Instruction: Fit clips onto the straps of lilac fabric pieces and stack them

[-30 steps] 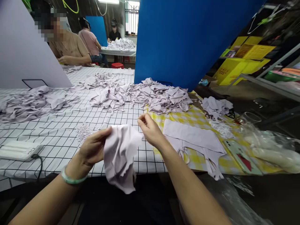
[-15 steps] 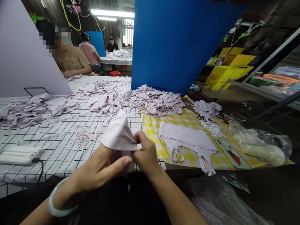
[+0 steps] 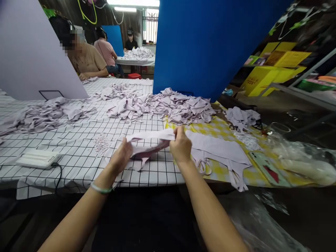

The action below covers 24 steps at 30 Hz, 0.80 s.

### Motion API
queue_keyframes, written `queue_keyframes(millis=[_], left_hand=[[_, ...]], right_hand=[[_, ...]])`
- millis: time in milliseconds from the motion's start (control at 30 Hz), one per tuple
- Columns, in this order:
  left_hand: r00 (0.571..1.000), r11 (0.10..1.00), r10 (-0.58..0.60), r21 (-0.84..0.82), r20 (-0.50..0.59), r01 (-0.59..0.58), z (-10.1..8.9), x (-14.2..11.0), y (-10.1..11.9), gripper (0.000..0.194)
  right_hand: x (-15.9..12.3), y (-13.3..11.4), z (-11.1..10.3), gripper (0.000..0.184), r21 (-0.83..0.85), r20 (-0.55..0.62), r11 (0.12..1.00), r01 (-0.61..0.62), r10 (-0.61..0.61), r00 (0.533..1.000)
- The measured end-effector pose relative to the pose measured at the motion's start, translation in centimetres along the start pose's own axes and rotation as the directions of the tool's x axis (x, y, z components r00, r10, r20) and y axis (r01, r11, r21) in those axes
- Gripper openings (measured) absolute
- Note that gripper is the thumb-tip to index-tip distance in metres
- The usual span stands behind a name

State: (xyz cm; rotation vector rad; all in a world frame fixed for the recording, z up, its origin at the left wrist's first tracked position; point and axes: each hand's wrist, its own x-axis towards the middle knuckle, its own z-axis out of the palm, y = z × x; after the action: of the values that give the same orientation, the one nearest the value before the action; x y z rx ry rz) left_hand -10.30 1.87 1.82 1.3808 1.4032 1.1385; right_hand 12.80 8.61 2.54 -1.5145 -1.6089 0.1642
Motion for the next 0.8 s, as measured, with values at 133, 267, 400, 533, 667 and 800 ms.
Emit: queue_keyframes(millis=[133,267,400,533,667,800], left_hand=[[0.991,0.977,-0.011,0.212,0.133,-0.018,0.9,-0.8,-1.7,0.032],[0.925,0.768,0.359,0.523,0.127,-0.370,2.9,2.0,-0.1,0.033],[0.911,0.722,0.397,0.574,0.112,-0.386,2.8,5.5,3.1,0.008],[0.851,0.685,0.519,0.631,-0.071,-0.365,-0.9,4.4,5.9,0.016],[0.789,0.582,0.588,0.770,-0.178,-0.260,-3.6,2.2,7.0,0.022],[0.776,0.575,0.540,0.817,-0.326,-0.056,-6.2,-0.8,7.9,0.021]], right_hand=[[-1.2,2.1,3.9,0.012,0.052,0.221,0.997,-0.063,0.050,0.974],[-1.1,-1.2,3.3,0.010,0.214,0.220,0.976,-0.044,-0.004,0.976],[1.0,-5.4,-0.7,0.019,0.137,0.093,0.974,0.179,-0.193,0.977],[1.5,-5.6,-4.2,0.023,0.015,-0.041,0.962,0.271,-0.270,0.962],[0.3,-4.8,-5.4,0.022,-0.014,-0.003,0.966,0.259,-0.259,0.966],[-0.9,-4.9,-8.4,0.022,-0.088,-0.043,0.982,0.170,-0.174,0.984]])
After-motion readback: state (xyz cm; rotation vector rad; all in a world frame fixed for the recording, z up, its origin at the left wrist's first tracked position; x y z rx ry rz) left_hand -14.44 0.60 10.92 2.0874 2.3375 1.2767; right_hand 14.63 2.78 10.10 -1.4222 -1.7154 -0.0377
